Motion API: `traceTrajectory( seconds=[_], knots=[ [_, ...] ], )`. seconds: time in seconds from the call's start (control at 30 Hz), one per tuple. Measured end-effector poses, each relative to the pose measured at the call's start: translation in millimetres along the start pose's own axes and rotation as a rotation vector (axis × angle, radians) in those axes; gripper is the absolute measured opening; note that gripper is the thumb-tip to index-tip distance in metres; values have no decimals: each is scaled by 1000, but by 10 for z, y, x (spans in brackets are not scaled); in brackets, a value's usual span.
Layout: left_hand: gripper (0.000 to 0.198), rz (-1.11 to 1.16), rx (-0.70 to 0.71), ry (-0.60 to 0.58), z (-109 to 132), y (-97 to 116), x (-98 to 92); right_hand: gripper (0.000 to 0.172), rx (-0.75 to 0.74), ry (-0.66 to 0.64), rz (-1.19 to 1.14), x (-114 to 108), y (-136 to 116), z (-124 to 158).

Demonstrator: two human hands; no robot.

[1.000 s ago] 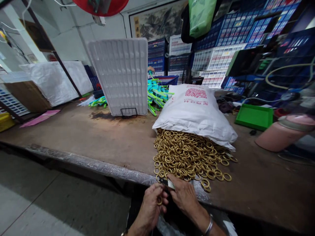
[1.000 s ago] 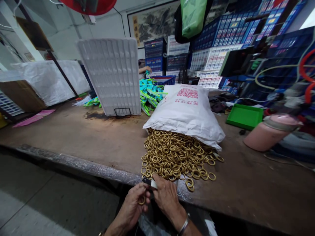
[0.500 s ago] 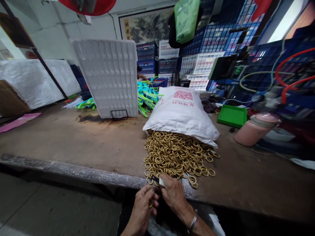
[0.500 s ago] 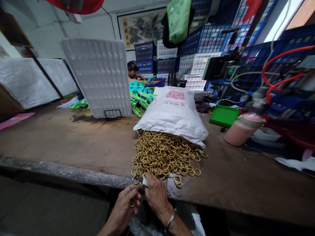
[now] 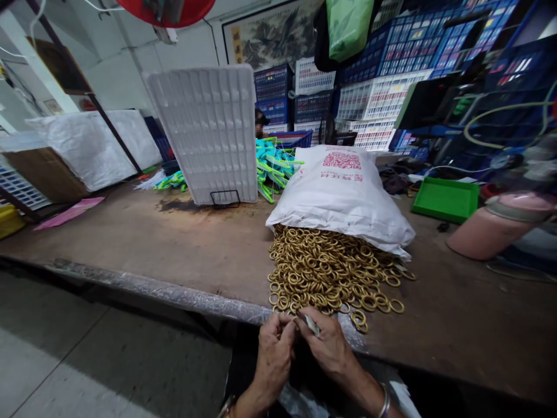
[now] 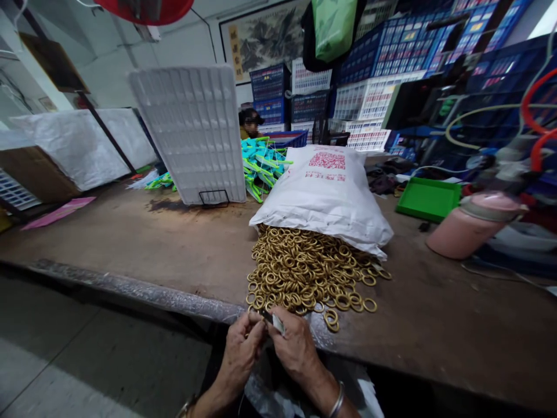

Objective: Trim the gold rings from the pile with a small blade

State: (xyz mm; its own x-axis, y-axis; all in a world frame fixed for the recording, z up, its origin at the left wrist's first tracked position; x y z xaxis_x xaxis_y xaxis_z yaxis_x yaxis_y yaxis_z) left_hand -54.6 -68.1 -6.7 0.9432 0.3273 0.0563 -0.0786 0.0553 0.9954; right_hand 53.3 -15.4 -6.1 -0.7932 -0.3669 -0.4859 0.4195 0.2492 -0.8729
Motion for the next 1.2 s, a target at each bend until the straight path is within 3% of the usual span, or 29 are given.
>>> traceTrajectory(
  seconds=[0.13, 0.3, 0.37, 0.57, 0.7, 0.83, 1.2],
  knots=[
    [25, 10, 21, 27, 3, -52, 10, 34, 195, -10, -269, 32, -1, 1],
    [22, -11, 57, 32, 11, -84, 14, 40, 520, -197, -619, 147, 10, 76],
    [22, -10, 53, 8, 19, -77, 17, 41, 574, -231, -695, 170, 7, 102],
    [25, 10, -79, -61, 55, -4, 11, 34, 501, -192, -677, 197, 107, 85],
    [28, 49, -135, -91, 82, 31, -15, 28, 329, -86, -459, 162, 167, 35],
    [32, 85, -136, -97, 99, 22, -39, 24, 219, -68, -300, 90, 94, 25],
    [36, 120, -182, -190, 131, -6, -68, 21, 179, -109, -267, 55, -24, 68]
  ],
)
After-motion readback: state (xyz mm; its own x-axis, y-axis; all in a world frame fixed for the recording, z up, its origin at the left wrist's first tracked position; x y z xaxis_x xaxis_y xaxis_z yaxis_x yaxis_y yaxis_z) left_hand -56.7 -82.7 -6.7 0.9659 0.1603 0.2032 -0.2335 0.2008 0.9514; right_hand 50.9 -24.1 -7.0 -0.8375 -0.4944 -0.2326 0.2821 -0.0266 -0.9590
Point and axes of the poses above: each hand's wrist, its own z-axis away from the middle knuckle, its own x-axis out of the palm, y = z × x, the point moved 2 cm from there along -z, towards the middle knuckle, and after that the axes turned 4 degrees about x, right-handed, at the moved point
